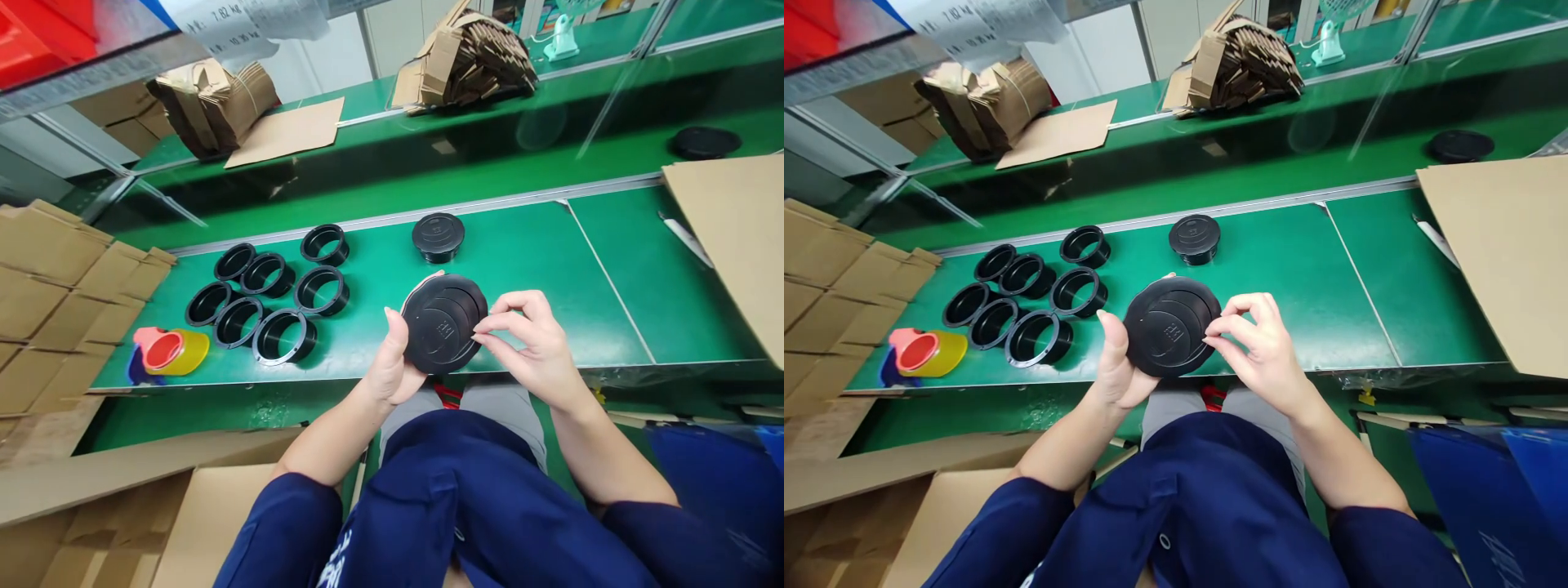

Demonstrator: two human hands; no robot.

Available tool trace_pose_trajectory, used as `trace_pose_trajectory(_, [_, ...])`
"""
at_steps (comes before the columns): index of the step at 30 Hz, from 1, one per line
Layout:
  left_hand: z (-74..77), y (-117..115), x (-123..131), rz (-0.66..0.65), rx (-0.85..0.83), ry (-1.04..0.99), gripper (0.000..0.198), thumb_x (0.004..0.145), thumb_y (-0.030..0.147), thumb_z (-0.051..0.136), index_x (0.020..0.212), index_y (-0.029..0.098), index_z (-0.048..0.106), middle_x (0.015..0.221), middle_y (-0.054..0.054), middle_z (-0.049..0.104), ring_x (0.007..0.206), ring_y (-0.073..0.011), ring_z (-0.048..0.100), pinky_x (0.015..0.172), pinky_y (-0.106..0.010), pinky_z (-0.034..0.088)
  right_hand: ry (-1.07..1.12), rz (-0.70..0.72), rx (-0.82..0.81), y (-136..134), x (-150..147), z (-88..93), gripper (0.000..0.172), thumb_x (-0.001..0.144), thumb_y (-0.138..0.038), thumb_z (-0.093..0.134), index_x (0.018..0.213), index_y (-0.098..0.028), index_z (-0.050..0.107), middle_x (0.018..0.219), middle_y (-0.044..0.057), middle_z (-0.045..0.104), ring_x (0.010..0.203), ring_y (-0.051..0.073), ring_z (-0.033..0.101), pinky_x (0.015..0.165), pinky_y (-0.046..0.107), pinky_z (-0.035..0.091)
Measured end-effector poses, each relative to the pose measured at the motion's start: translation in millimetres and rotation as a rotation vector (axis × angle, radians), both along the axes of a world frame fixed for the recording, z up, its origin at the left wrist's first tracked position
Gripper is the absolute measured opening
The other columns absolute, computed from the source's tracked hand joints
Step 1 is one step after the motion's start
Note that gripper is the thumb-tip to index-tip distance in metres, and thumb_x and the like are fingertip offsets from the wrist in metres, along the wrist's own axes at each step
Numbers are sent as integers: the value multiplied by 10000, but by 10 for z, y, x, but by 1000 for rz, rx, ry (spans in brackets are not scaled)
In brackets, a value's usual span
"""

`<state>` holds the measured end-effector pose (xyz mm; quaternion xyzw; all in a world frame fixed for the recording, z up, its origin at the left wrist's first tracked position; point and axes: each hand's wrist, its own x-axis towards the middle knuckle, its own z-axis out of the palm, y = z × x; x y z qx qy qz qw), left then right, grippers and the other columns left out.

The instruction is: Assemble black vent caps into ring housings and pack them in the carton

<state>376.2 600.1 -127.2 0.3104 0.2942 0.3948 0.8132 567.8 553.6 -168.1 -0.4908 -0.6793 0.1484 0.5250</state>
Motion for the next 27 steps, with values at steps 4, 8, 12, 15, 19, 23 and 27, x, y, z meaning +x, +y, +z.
trace_pose_trajectory(4, [51,25,-43,-69,-82,-3,735,799,758,712,1240,170,703,1253,-128,703,1359,-391,526,1168,-514,420,23,166,-42,-16,92,9,57,987,-230,668,932,-239,678,999,68,579,993,264,535,931,486,488])
trace_pose_trajectory(8, [44,36,-80,-64,-153,-2,708,918,768,535,1146,130,741,1193,-143,732,1355,-380,537,1177,-512,407,357,238,-43,-33,146,-51,102,1002,-259,637,903,-233,634,955,61,529,1014,258,524,1048,532,484])
trace_pose_trajectory(12, [15,23,-78,-73,-177,1,749,960,765,437,1202,118,726,1221,-156,724,1349,-364,548,1177,-495,409,443,136,-17,-51,121,-98,51,989,-243,656,938,-242,665,984,61,524,1025,255,527,1057,530,494])
trace_pose_trajectory(15, [17,-12,-49,-170,-149,-28,795,901,795,512,1279,120,693,1308,-166,684,1364,-370,531,1177,-477,414,248,85,20,-77,31,-40,83,976,-216,676,1013,-267,730,1084,75,558,1122,286,510,1078,556,467])
trace_pose_trajectory(19, [56,-97,-1,-204,-141,-53,754,843,757,638,1351,200,651,1414,-116,626,1410,-346,487,1184,-438,414,96,46,70,-61,-128,115,155,964,-186,691,1078,-274,748,1123,83,573,1180,309,485,1094,565,445])
trace_pose_trajectory(23, [69,-180,24,-161,-137,-23,733,812,716,708,1375,253,628,1498,-77,557,1451,-337,435,1218,-427,369,100,13,86,17,-258,203,64,939,-192,729,984,-238,734,1097,89,562,1165,312,491,1093,565,453])
trace_pose_trajectory(27, [76,-223,15,-144,-140,8,770,796,757,690,1367,244,634,1493,-91,557,1481,-348,383,1237,-442,327,39,-26,159,64,-343,204,79,937,-166,727,960,-241,738,1090,89,554,1147,305,488,1094,571,452])
